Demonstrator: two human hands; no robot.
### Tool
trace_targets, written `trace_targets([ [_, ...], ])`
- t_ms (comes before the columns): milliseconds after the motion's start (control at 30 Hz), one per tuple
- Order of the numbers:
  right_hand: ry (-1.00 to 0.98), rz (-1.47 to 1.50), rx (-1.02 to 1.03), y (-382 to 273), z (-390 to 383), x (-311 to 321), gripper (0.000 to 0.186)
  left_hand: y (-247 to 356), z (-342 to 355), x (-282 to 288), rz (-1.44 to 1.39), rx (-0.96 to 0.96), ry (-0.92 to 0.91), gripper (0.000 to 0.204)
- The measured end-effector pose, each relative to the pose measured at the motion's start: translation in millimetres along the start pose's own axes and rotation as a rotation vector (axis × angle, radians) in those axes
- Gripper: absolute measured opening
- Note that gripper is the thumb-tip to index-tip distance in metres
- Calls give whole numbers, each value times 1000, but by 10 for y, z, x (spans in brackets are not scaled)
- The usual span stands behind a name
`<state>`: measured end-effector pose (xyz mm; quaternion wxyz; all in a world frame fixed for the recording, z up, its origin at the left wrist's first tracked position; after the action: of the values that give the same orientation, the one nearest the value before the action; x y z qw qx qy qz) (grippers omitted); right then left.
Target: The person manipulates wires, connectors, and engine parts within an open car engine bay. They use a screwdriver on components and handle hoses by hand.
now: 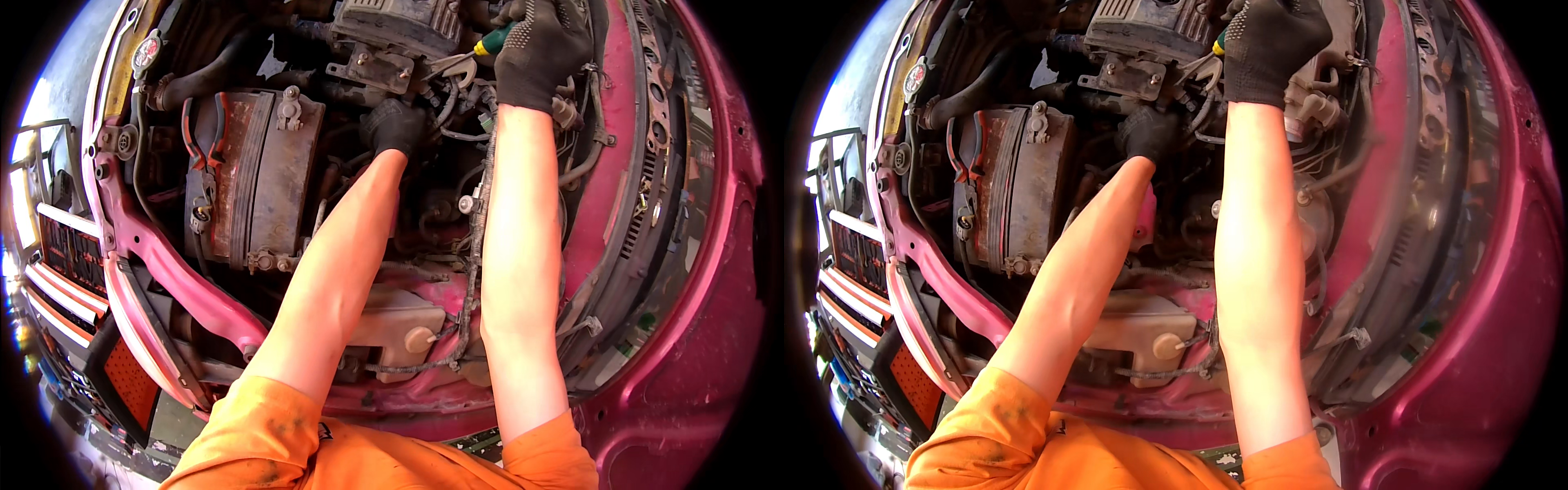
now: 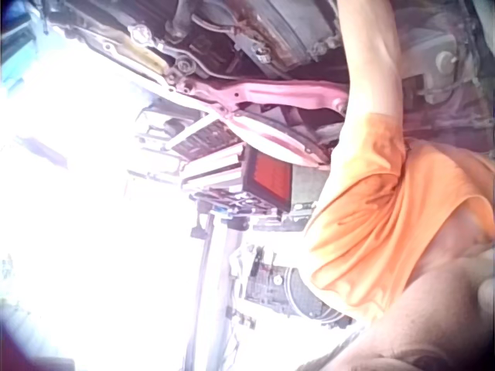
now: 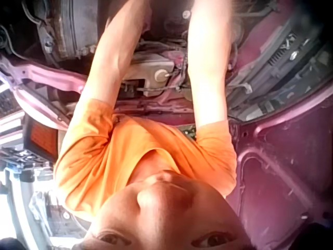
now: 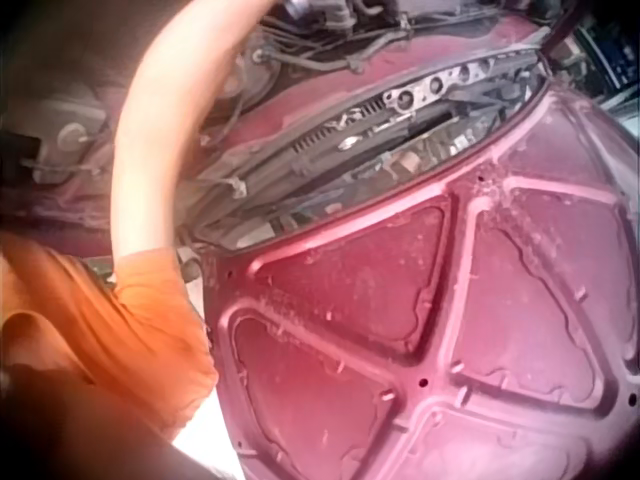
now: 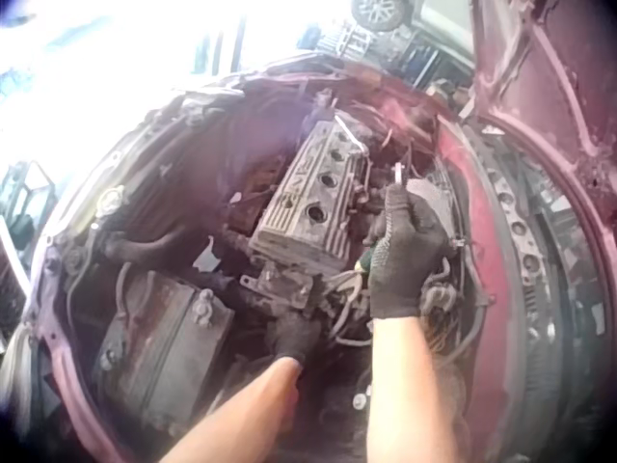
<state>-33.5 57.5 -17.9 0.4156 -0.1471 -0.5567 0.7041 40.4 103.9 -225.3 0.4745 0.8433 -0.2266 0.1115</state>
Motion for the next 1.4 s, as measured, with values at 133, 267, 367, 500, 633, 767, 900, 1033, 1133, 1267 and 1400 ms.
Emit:
trace_targets([
  [133,-142,302,-62,75,-1,18,27,24,-13,21,-35,-4,35,40],
  [267,-141,334,-39,113,1,65,27,10,35,4,4,2,-1,51],
  [367,-51,101,35,104,-20,102,26,18,48,17,8,10,-66,71],
  [500,8,115,87,144,-27,142,24,56,-12,41,-12,33,-47,69],
  [633,-14,138,98,220,-9,184,23,62,-39,41,-5,5,43,48],
  [767,-45,178,80,230,-6,190,21,50,-14,28,-8,-6,14,51],
  [900,24,370,-78,332,6,249,19,30,7,3,16,12,2,63],
  [1033,35,346,-104,318,-16,50,16,-77,80,-77,-26,65,28,69],
  [1133,-6,209,24,529,117,215,14,71,-24,-216,38,30,-17,60],
  [1267,-66,449,-124,429,101,73,16,-371,281,-279,84,-120,-9,61],
  [1400,-105,401,-115,573,180,170,15,26,75,-44,21,-23,0,60],
])
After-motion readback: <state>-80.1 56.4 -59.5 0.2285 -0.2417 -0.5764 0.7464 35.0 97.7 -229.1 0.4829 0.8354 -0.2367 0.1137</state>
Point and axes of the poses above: each hand's wrist, its own z-axis towards the middle knuckle, its own x-axis out of the back of the hand, y = z × x, the point moved 2 cm from there along z, towards the middle knuckle, and after that the axes turned 15 degrees about -z, right-handed, at the moved point
